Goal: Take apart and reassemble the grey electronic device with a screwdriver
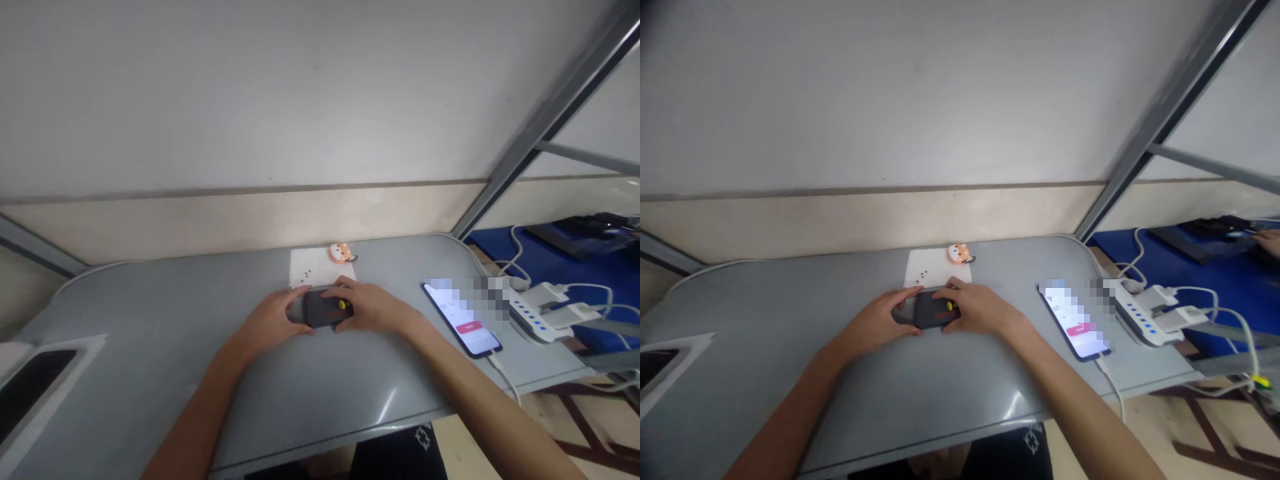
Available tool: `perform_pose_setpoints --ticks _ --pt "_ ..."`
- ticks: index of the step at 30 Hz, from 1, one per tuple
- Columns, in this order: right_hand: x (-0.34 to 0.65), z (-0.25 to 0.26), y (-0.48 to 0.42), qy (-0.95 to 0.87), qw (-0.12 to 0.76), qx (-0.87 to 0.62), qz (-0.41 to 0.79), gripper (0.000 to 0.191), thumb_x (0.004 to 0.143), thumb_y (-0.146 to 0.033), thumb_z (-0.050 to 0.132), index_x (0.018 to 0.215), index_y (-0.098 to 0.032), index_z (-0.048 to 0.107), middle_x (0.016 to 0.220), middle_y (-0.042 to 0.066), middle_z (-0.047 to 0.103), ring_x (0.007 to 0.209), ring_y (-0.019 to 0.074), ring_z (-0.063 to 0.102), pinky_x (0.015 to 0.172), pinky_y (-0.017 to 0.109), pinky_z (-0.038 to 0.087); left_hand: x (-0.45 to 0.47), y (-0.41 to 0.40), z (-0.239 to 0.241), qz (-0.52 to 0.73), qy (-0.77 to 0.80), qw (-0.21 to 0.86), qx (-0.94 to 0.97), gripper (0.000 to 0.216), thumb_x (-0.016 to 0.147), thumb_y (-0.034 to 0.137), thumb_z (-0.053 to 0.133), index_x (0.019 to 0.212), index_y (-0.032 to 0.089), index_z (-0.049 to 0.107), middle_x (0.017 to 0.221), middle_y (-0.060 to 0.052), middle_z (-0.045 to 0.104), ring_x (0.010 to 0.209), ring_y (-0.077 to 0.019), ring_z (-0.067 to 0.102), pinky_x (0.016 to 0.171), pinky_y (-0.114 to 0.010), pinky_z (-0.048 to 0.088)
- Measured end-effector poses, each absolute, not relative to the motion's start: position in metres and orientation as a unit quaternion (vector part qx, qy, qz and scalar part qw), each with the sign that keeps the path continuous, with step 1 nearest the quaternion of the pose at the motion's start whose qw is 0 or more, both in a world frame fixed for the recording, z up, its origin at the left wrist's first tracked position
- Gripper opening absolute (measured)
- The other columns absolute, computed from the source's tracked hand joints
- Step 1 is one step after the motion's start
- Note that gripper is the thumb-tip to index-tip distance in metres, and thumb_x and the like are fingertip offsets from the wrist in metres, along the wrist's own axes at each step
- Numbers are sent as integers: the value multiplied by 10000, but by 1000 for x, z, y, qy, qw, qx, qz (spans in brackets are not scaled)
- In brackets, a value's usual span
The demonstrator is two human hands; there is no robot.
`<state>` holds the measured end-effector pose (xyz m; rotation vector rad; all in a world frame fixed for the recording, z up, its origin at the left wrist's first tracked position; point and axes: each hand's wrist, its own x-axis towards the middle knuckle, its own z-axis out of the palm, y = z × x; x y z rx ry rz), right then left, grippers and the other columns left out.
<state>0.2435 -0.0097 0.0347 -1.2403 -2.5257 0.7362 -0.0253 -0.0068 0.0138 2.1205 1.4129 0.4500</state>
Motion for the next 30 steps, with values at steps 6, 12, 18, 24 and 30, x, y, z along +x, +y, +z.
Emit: perform_pose_setpoints --ticks 6,12,18,24,30 --pt "247 42 7 -816 278 -421 282 500 909 -406 741 1387 -310 631 1407 106 596 1143 254 655 946 406 532 -24 -8 12 184 507 254 803 720 709 337 882 1391 357 652 1336 -47 715 1220 -348 658 1045 -480 532" --pt "224 4 5 -818 279 -480 153 236 1030 -377 559 1077 -225 735 1047 98 720 973 249 667 890 406 476 -21 -8 11 180 510 252 803 765 696 287 902 1413 343 641 1379 -46 700 1265 -335 652 1102 -465 511" --pt "212 -3 5 -787 365 -480 127 210 1019 -281 523 987 -222 722 958 95 679 880 228 640 839 382 487 -17 -9 9 176 488 251 817 793 676 280 936 1406 317 627 1415 -62 675 1314 -330 617 1158 -500 469" --pt "229 22 1 -611 617 -477 135 252 1042 -348 497 1071 -242 724 951 76 665 863 214 634 772 364 488 -17 -14 6 194 474 246 823 709 771 396 876 1417 293 603 1464 -78 619 1325 -317 604 1159 -477 482" --pt "241 22 10 -455 634 -559 280 599 1051 -639 305 982 -223 730 600 -22 455 547 153 457 563 305 363 -20 -16 15 188 461 220 839 569 870 462 754 1386 251 640 1429 -106 653 1261 -321 648 1102 -491 523"
